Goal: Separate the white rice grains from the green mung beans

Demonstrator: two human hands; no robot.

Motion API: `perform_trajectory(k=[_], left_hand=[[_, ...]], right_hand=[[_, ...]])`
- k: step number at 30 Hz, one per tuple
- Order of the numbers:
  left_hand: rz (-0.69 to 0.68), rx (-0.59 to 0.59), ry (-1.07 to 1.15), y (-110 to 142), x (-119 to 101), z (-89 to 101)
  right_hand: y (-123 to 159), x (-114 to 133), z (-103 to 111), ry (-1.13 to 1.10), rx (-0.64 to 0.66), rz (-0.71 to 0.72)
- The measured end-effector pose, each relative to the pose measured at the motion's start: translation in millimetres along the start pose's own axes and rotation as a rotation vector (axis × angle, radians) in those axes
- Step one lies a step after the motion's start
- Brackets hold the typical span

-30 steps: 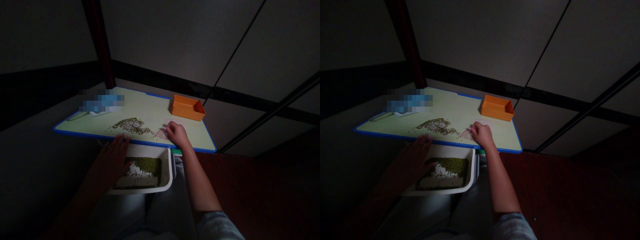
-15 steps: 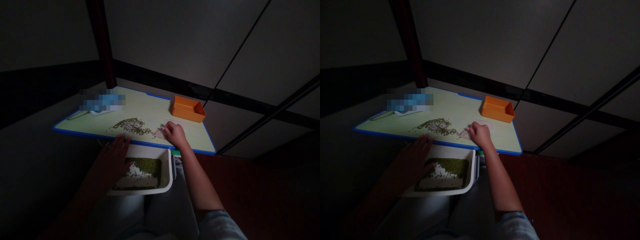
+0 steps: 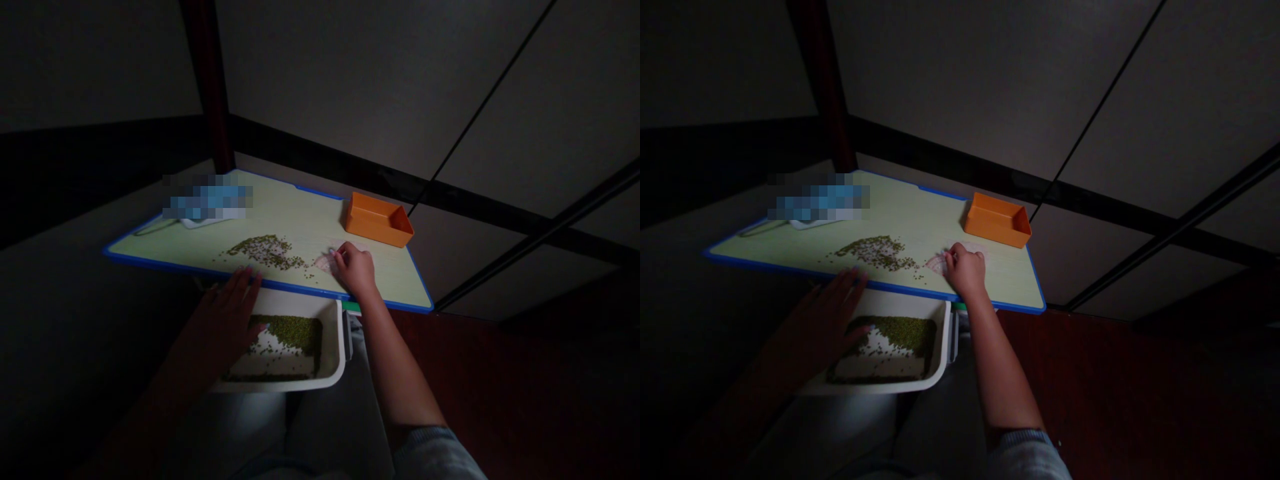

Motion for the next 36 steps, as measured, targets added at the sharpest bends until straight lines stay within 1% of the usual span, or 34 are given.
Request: perform_trajectory(k=[3,8,12,14,18,22,25,29,33,36], left_hand=[[0.01,0.002,0.003,-0.4,0.1,0.1],[0.001,-0.001,0.006,-0.8,-1.4,1.5],[0.017,0.007,0.015,-1.1,-0.7,1.4],[0.023,0.014,0.018,-1.7,-0.7,1.4],[0.029,0.03,0.022,-3.7,-2.3,3.0],[0.042,0.031,0.032,-4.5,-2.3,3.8],[0.036,0.018,0.037,-3.6,-1.6,2.3],[0.011,-0.005,0.018,-2.4,-2.0,1.9],[0.007,-0.002,0.013,-2.7,-2.3,3.1],[0.016,-0.004,0.032,-2.9,-1.4,3.0]], right_hand=[[-0.2,-4.1,0.8,-0.005,-0.029,-0.041],[0.4,-13.2,-3.0,-0.113,-0.068,-0.101],[0.7,-12.2,-4.1,-0.123,-0.05,-0.091],[0.3,-7.5,-3.3,-0.087,-0.024,-0.065],[-2.1,2.0,-1.9,0.054,0.03,-0.019],[-6.4,4.3,-0.9,0.204,0.05,0.017],[-10.7,-1.9,2.4,0.29,0.03,-0.015],[-16.1,-15.1,6.1,0.343,0.025,-0.091],[-20.1,-26.9,11.9,0.321,-0.02,-0.162],[-22.8,-29.3,16.0,0.27,-0.055,-0.178]])
Point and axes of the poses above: each hand's wrist, its own y-axis away from the middle knuckle, its own z-axis out of the back of the hand, x = y × z, the point moved 5 cm from there along -y, towards the middle knuckle, and after that the axes turned 15 degrees about -x, right-handed, at the moved point
